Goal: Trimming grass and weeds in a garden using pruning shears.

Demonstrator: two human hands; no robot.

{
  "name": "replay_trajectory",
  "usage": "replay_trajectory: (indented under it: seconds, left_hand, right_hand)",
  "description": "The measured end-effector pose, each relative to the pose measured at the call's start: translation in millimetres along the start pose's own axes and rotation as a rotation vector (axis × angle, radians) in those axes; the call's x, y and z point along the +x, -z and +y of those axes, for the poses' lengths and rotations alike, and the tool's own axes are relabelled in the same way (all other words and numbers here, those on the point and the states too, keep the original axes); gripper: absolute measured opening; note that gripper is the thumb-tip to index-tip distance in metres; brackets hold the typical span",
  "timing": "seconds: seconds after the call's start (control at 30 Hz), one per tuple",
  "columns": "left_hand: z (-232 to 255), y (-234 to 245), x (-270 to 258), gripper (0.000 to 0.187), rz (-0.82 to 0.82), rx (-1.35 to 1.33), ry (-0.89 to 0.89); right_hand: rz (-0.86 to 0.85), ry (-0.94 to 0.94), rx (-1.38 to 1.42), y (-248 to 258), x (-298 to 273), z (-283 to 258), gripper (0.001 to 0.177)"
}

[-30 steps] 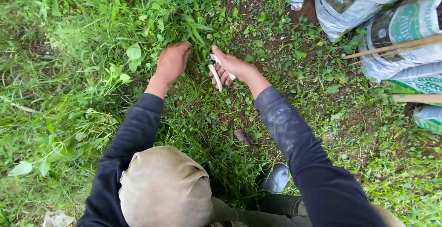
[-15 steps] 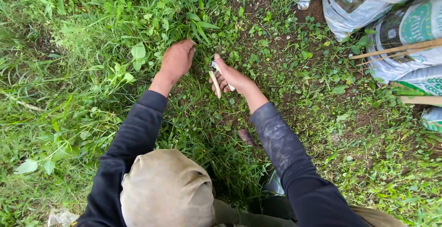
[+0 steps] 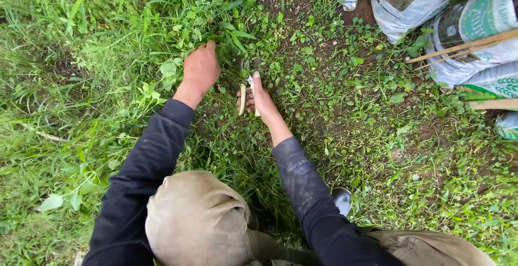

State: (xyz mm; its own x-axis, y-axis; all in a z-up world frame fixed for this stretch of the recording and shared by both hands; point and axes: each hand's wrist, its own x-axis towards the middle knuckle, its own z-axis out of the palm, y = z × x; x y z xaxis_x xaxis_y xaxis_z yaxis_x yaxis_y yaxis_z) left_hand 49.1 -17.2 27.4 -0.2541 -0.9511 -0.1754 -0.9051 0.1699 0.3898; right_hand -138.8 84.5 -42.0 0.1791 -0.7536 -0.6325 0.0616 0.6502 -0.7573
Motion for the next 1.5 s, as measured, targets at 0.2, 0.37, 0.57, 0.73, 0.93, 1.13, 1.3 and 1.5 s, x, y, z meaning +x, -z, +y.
replay_trajectory:
  seconds: [0.2,0.37,0.57,0.73,0.93,1.13,1.3,1.5]
  left_hand:
    - [45.1,12.9,-2.6,0.051,0.059,0.164,-0.18]
    - [14.6,-38.1,23.1,0.027,0.049,0.08,-0.385]
    - [-27.7,-27.0,59.2,0.031,0.061,0.378,-0.097]
    - [-18.3,-8.9,75.8,0.019,-0.136,0.365,-0.08]
    - [28.4,17.7,59.1,0.04,-0.122,-0.035,-0.28]
    - [18.3,1.1,75.4,0.015,-0.148,0.007,-0.285]
    - [13.7,15.9,91.5,0.012,-0.237,0.17,-0.378]
    - [12.8,14.8,88.7,0.017,-0.278,0.004,-0.288]
  right_hand:
    - [0.045,0.025,0.154,-2.2,9.3,-19.6,0.09]
    - [0.18,0.009,0.002,-0.3,53.8,7.6,0.087]
    - [0.03,-0.123,-0.216,-17.6,-11.8,-15.6,0.087]
    - [0.019,-0.101,0.029,-11.4,-0.1,-11.1,0.09]
    - [0.156,0.003,0.198,-24.2,31.8,-41.4,0.093]
    - [0.415,0.034,0.259,-26.4,66.2,2.0,0.087]
    - [0.185,0.048,0.326,-29.5,36.0,-8.9,0.087]
    - [0.174,0.07,0.355,-26.9,48.8,-55.0,0.081]
